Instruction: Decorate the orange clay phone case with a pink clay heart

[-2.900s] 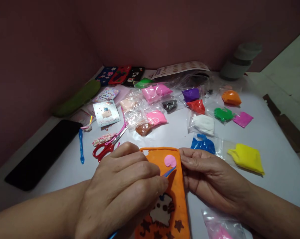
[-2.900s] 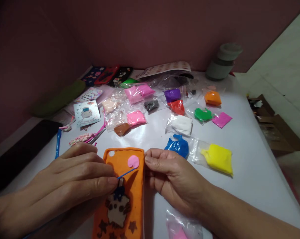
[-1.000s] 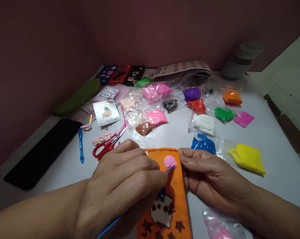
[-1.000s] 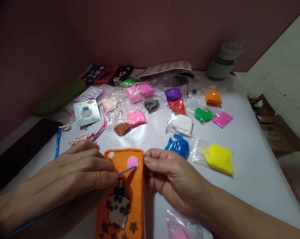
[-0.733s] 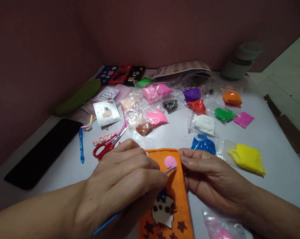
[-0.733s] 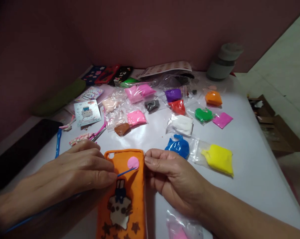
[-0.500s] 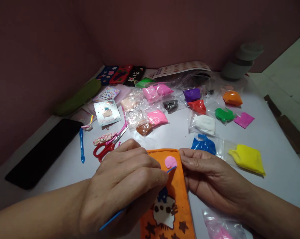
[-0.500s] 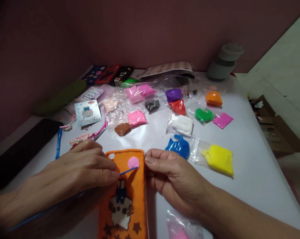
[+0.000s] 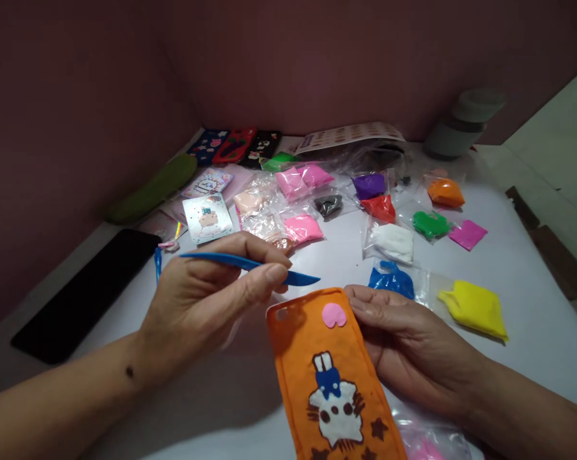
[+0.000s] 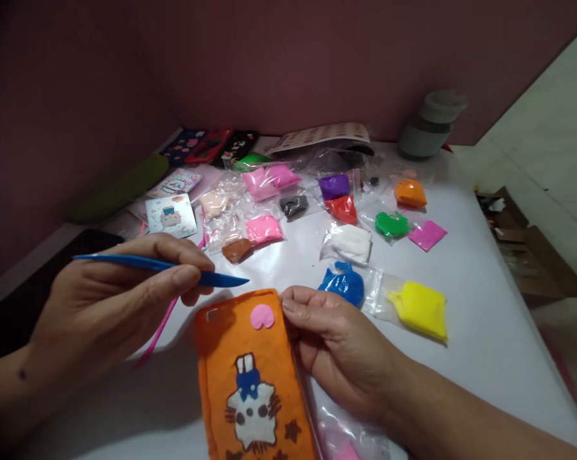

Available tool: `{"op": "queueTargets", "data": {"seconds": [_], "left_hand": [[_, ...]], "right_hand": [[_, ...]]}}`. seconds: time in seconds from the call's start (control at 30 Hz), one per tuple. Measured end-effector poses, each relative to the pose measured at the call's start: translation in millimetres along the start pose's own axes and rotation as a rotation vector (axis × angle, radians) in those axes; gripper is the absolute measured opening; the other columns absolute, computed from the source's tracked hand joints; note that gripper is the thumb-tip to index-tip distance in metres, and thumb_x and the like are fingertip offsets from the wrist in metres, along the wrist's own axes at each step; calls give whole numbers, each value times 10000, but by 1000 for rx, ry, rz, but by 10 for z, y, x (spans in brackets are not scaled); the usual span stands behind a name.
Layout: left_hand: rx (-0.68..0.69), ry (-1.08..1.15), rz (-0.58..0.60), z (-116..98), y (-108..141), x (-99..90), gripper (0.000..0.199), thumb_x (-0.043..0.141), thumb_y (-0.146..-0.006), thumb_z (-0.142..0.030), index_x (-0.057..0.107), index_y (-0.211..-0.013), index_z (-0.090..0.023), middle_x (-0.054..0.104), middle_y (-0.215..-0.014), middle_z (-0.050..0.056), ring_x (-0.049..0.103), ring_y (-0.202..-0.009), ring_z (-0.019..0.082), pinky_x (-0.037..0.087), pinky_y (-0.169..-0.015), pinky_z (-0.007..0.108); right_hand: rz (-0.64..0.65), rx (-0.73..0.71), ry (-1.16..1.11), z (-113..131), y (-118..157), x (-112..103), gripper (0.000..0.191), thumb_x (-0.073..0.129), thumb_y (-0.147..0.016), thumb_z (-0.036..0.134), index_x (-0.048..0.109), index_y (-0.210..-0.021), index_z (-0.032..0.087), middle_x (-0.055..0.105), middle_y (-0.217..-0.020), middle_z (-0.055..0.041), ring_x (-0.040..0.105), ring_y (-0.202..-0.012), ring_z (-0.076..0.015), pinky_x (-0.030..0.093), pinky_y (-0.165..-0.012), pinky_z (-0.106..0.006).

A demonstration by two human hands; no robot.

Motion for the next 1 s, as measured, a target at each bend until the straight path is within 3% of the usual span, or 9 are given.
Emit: {"op": "queueTargets", "data": {"seconds": [0.17, 0.43, 0.6, 0.73, 1.0], "left_hand": [[-226, 332, 1, 90, -94, 43, 95, 742, -755, -235, 731, -690, -166, 619, -694, -22, 572, -586, 50, 468, -542, 112], [-394, 470, 156, 196, -120, 60, 124, 677, -833, -185, 702, -718, -146, 678, -669, 2, 612, -651, 79, 480, -626, 160], [-414, 481, 200, 260, -105, 57, 159, 652, -870, -227, 682, -733, -152, 697, -719, 8, 659, -828, 132, 497, -667, 184], [-385, 472, 219, 263, -96, 62, 120, 659, -866, -235, 694, -783, -157, 728, -868, -2, 666, -831, 123, 514, -750, 210], [-341, 412, 248, 256, -86, 39, 150, 654, -873, -231, 679, -740, -168, 721, -931, 19, 623, -1091, 184, 518, -833, 224]], "right_hand": [[-1, 5, 6, 1, 4, 5, 113, 664, -844, 187, 684, -908, 96, 671, -857, -61, 638, -830, -153, 462, -862, -308], [4, -6, 3, 8, -10, 23, 93, 672, -830, 179, 673, -896, 113, 700, -885, -77, 659, -848, -167, 462, -872, -314], [22, -7, -2, 6, 3, 40, 39, 671, -831, 182, 672, -832, 143, 697, -835, -50, 661, -840, -164, 447, -914, -327], [13, -10, 0, 6, 13, 47, 48, 674, -834, 176, 685, -860, 137, 691, -873, -50, 656, -862, -156, 444, -931, -319], [10, -17, 29, 1, 11, 37, 105, 648, -857, 176, 688, -923, 106, 687, -863, -67, 647, -826, -147, 471, -854, -282]]}}
Point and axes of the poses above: each hand's wrist, its own y-axis away from the middle knuckle, its own x-axis out of the palm, z = x × y, the point moved 2 cm from there along -y, towards the middle knuckle
